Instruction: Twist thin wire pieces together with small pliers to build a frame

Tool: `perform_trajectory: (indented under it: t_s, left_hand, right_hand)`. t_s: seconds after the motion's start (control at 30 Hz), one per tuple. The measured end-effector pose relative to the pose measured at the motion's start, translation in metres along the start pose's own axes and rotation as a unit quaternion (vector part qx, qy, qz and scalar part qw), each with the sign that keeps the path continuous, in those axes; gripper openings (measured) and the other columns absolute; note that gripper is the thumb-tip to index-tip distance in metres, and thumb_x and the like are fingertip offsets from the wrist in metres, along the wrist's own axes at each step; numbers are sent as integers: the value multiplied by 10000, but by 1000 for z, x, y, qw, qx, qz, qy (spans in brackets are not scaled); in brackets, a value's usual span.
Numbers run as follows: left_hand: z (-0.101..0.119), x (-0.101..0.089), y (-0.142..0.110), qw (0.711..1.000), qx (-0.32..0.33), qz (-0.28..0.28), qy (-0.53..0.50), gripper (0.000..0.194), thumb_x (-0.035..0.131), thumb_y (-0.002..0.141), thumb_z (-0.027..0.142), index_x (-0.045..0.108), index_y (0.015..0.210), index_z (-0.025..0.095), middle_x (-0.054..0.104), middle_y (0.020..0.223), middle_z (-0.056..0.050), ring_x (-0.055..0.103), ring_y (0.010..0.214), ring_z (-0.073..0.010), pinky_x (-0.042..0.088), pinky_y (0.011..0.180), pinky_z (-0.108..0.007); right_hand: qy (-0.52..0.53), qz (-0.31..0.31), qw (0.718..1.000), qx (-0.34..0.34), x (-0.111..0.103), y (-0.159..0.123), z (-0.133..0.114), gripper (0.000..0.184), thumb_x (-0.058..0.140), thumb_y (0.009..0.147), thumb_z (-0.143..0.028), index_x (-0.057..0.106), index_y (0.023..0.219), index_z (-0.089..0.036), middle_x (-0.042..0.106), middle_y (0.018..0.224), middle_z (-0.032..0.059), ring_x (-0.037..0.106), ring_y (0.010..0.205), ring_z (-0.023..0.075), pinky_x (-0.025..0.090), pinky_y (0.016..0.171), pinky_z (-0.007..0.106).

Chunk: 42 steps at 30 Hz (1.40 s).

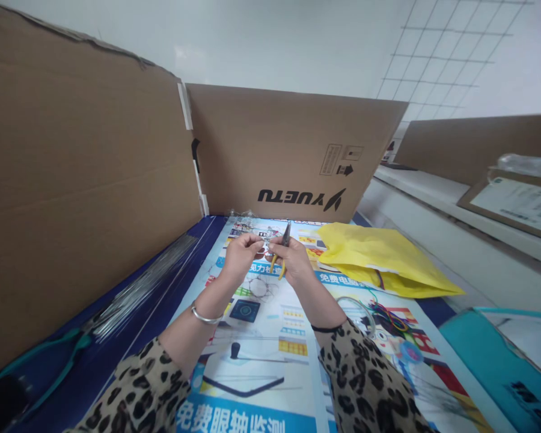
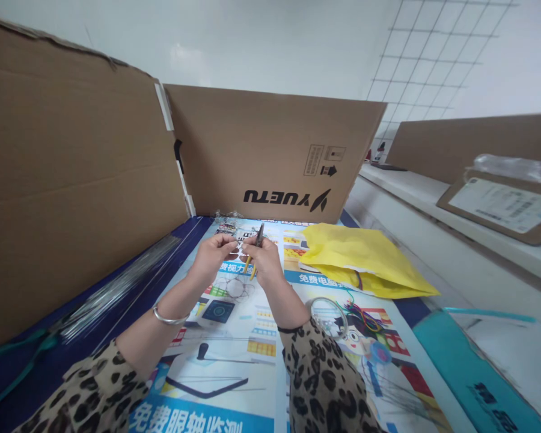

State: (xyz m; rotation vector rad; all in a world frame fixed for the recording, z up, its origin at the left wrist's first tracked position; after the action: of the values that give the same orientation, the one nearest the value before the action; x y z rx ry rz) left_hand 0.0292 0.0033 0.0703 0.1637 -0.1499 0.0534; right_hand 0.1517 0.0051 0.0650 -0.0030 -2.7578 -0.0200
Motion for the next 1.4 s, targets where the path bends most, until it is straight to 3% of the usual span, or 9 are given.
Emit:
perform_trajectory:
  t_s: [0.33, 0.9, 1.1, 1.3, 1.4]
  left_hand:
    - [-12, 3, 0, 999, 3, 9, -31, 188, 637, 600, 279, 549, 679, 134, 534, 587, 35, 545, 567, -87, 499, 573, -246]
    - [-23, 0, 5, 999, 19, 22, 16, 183, 628, 599, 289, 560, 680, 141, 548, 571, 33, 548, 528, -88, 487, 542, -234]
    - [-25, 1, 5, 999, 20, -17, 36, 185, 614, 618, 300, 540, 695, 149, 533, 584, 32, 558, 562, -102, 471, 510, -219]
    - [-25, 1, 4, 991, 17, -89, 102, 217, 539, 692, 361, 597, 740, 158, 596, 662, -3, 592, 624, -129, 455, 526, -217]
    - [-32, 1, 5, 989, 17, -85, 121, 248, 519, 705, 382, 617, 704, 154, 593, 609, 2, 570, 576, -120, 450, 533, -221]
  right_hand:
    - [0, 16, 1000, 14, -1, -1, 0, 282, 731, 445, -214, 550, 657, -170, 542, 524, -44, 532, 529, 108, 478, 564, 284]
    - [-19, 10, 1000, 21, -4, 2, 5, 267, 715, 452, -208, 553, 661, -167, 538, 532, -40, 525, 531, 106, 470, 536, 271]
    - [-51, 22, 998, 30, -11, 7, 10, 245, 692, 452, -206, 557, 654, -168, 536, 537, -43, 526, 537, 108, 479, 538, 276]
    - [-101, -7, 994, 48, -13, 7, 13, 220, 668, 465, -198, 559, 655, -176, 555, 546, -40, 560, 579, 140, 475, 551, 288]
    - [-88, -9, 994, 60, -11, 5, 14, 225, 674, 452, -192, 545, 636, -177, 553, 535, -41, 556, 562, 141, 474, 554, 296]
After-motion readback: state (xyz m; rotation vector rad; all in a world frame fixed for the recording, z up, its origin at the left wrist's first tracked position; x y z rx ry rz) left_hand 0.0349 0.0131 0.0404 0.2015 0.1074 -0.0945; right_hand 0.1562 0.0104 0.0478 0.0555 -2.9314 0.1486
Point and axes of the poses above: each hand's wrist, its own y-axis towards the middle knuckle, its own x-axis out of the palm, z = x × y, the point moved 2 cm from there along y, towards the middle knuckle
